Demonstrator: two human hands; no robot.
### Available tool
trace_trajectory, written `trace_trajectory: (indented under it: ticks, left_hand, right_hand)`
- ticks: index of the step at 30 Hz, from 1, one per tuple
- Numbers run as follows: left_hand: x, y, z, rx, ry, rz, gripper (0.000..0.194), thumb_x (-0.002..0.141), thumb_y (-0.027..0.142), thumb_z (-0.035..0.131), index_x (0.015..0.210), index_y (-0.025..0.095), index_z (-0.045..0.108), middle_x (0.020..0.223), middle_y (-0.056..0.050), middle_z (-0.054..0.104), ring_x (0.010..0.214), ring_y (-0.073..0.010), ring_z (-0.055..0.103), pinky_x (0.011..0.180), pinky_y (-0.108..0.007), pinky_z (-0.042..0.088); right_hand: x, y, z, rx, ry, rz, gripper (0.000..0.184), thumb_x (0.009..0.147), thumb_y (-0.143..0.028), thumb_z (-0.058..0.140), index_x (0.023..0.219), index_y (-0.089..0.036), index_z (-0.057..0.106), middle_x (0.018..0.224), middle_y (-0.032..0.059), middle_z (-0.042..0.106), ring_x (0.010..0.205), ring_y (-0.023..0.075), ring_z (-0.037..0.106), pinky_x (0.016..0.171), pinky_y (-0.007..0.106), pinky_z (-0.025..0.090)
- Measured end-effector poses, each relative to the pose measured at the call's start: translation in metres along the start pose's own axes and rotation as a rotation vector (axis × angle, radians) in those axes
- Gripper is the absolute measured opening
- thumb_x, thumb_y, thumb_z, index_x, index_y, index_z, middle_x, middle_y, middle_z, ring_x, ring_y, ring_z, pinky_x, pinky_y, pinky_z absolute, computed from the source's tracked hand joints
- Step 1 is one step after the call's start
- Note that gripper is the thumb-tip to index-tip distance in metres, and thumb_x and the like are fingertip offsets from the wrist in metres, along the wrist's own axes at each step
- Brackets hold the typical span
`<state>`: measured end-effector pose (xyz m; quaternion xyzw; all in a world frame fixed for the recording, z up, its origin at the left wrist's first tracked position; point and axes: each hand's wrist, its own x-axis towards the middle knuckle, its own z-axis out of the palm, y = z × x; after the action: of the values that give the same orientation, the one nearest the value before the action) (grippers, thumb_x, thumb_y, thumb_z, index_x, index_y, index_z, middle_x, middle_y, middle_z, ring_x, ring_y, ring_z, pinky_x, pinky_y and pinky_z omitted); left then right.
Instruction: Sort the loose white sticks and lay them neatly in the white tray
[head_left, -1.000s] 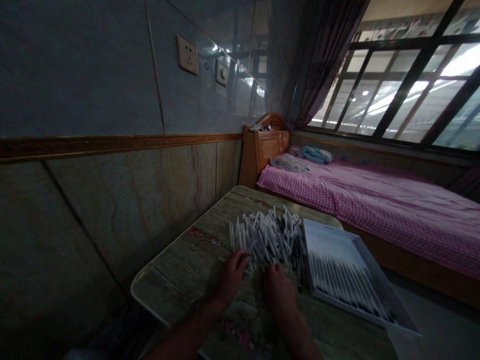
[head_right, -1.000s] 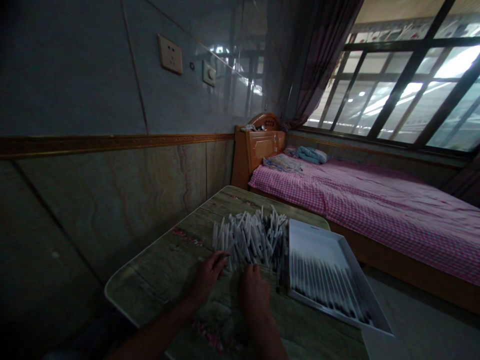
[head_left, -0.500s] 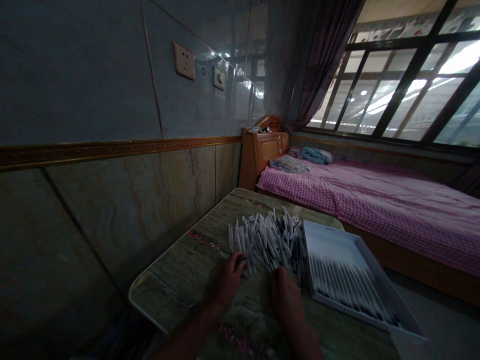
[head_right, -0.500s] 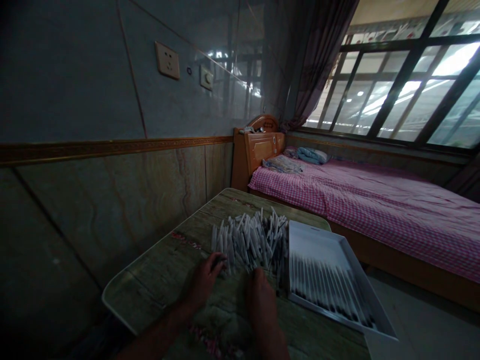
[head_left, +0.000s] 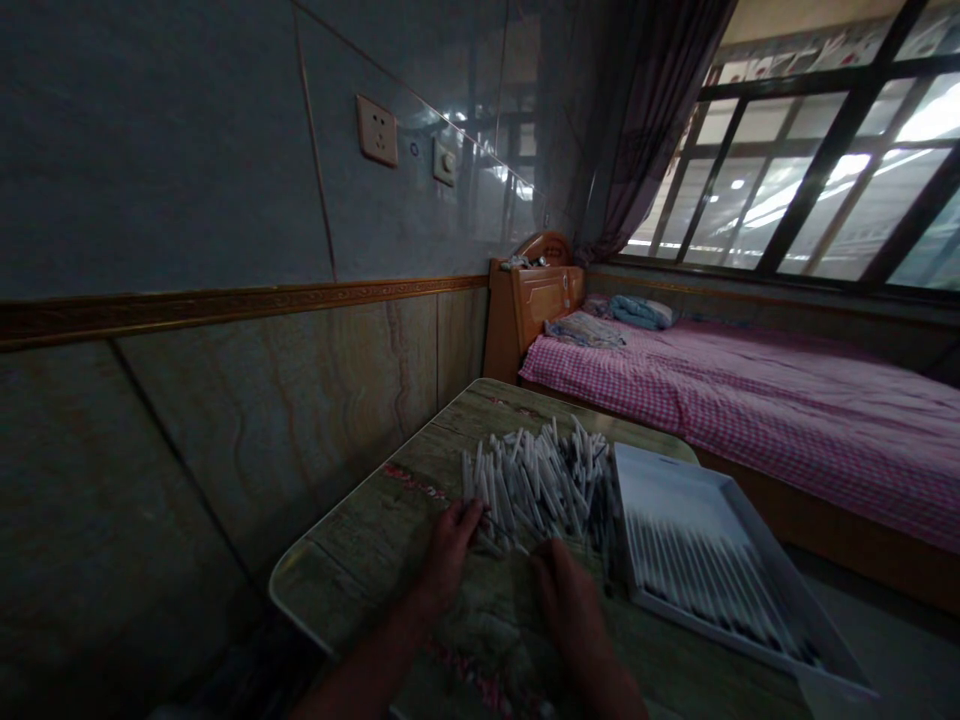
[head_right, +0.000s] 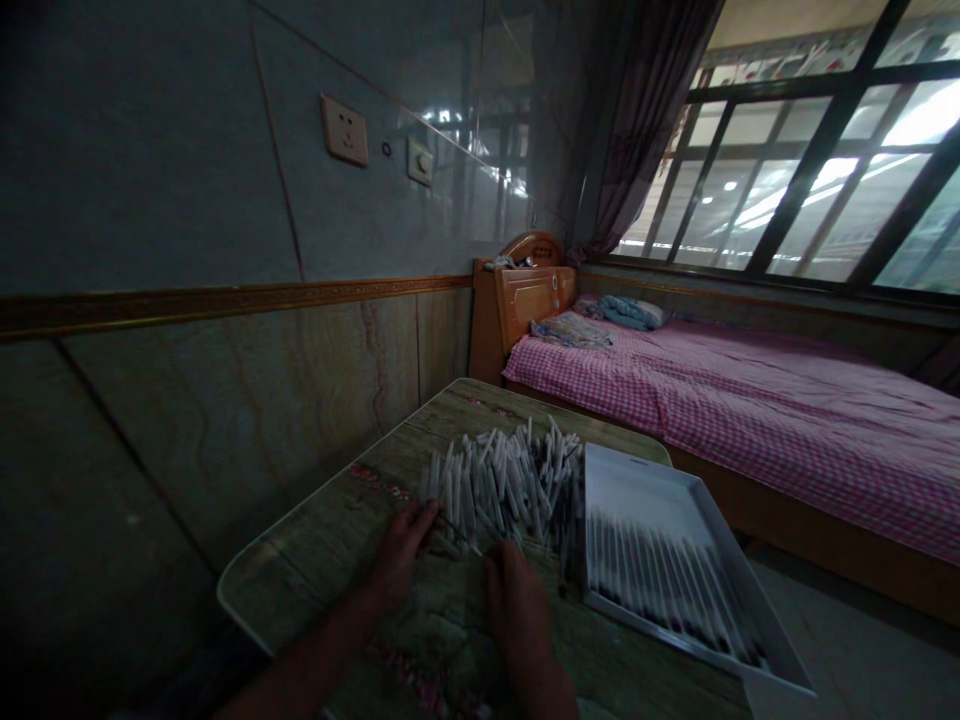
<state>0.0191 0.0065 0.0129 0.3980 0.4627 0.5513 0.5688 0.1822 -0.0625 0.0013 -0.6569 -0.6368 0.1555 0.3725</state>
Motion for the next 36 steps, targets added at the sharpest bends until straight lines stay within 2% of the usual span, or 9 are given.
trace_trajectory:
  ticks: [4,8,11,14,19,22,30,36]
  left_hand:
    - [0.001,0.001,0.002,-0.011,-0.064,-0.012,0.04,0.066,0.054,0.069,0.077,0.016,0.066,0.063,0.001,0.061,0.053,-0.0103,0.048,0.051,-0.021,0.035]
    - [0.0,-0.004,0.005,0.098,-0.166,0.046,0.04,0.065,0.055,0.069,0.071,0.016,0.065,0.059,0.002,0.057,0.053,-0.0112,0.045,0.052,-0.022,0.035]
    - [-0.006,-0.007,0.005,0.186,-0.12,0.121,0.036,0.07,0.053,0.065,0.077,0.018,0.067,0.063,0.0,0.058,0.062,-0.0159,0.051,0.062,-0.026,0.04]
    - [-0.011,-0.006,0.004,0.292,-0.091,0.203,0.029,0.08,0.046,0.055,0.086,0.021,0.069,0.072,-0.003,0.064,0.071,-0.0194,0.056,0.07,-0.027,0.042]
    - [-0.01,0.0,0.001,0.459,-0.101,0.306,0.018,0.081,0.034,0.055,0.084,0.024,0.07,0.084,-0.004,0.071,0.08,-0.0219,0.062,0.077,-0.028,0.043]
    - [-0.008,0.0,0.0,0.525,-0.098,0.34,0.017,0.08,0.033,0.056,0.084,0.024,0.07,0.086,-0.005,0.072,0.085,-0.0227,0.064,0.081,-0.03,0.045]
    - [-0.006,-0.002,-0.002,0.676,-0.16,0.465,0.023,0.084,0.036,0.051,0.089,0.024,0.069,0.091,-0.005,0.072,0.089,-0.0213,0.065,0.083,-0.032,0.048]
    - [-0.006,-0.003,-0.003,0.717,-0.193,0.495,0.024,0.085,0.038,0.051,0.09,0.024,0.07,0.091,-0.006,0.072,0.088,-0.0218,0.065,0.082,-0.032,0.049]
  right_hand:
    - [0.005,-0.007,0.0,0.582,0.101,0.197,0.033,0.073,-0.046,0.061,0.086,-0.016,0.063,0.065,0.0001,0.063,0.055,0.0151,0.056,0.049,0.023,0.042]
    - [0.006,-0.015,0.001,0.839,0.122,0.345,0.043,0.063,-0.049,0.071,0.087,-0.014,0.067,0.054,-0.0026,0.061,0.046,0.0126,0.052,0.043,0.022,0.04]
    - [0.008,-0.015,-0.003,0.887,0.197,0.413,0.043,0.063,-0.053,0.07,0.082,-0.015,0.064,0.052,-0.0031,0.06,0.043,0.0113,0.05,0.04,0.021,0.037]
    - [0.01,-0.01,-0.012,0.902,0.31,0.455,0.04,0.071,-0.058,0.063,0.074,-0.018,0.057,0.051,-0.0046,0.057,0.041,0.0094,0.046,0.039,0.02,0.035]
    - [0.012,-0.003,-0.023,0.939,0.445,0.466,0.034,0.083,-0.054,0.049,0.08,-0.02,0.052,0.061,-0.0039,0.062,0.047,0.01,0.051,0.045,0.021,0.041]
    - [0.013,-0.001,-0.024,0.97,0.467,0.449,0.034,0.084,-0.054,0.048,0.08,-0.021,0.052,0.062,-0.0046,0.062,0.048,0.0103,0.052,0.046,0.022,0.042]
    - [0.016,0.0,-0.021,1.145,0.485,0.429,0.036,0.077,-0.056,0.058,0.08,-0.022,0.05,0.061,-0.0063,0.061,0.046,0.0098,0.053,0.042,0.021,0.039]
    - [0.015,-0.001,-0.02,1.121,0.466,0.409,0.033,0.077,-0.053,0.06,0.079,-0.021,0.052,0.059,-0.0063,0.06,0.045,0.0092,0.051,0.042,0.021,0.039]
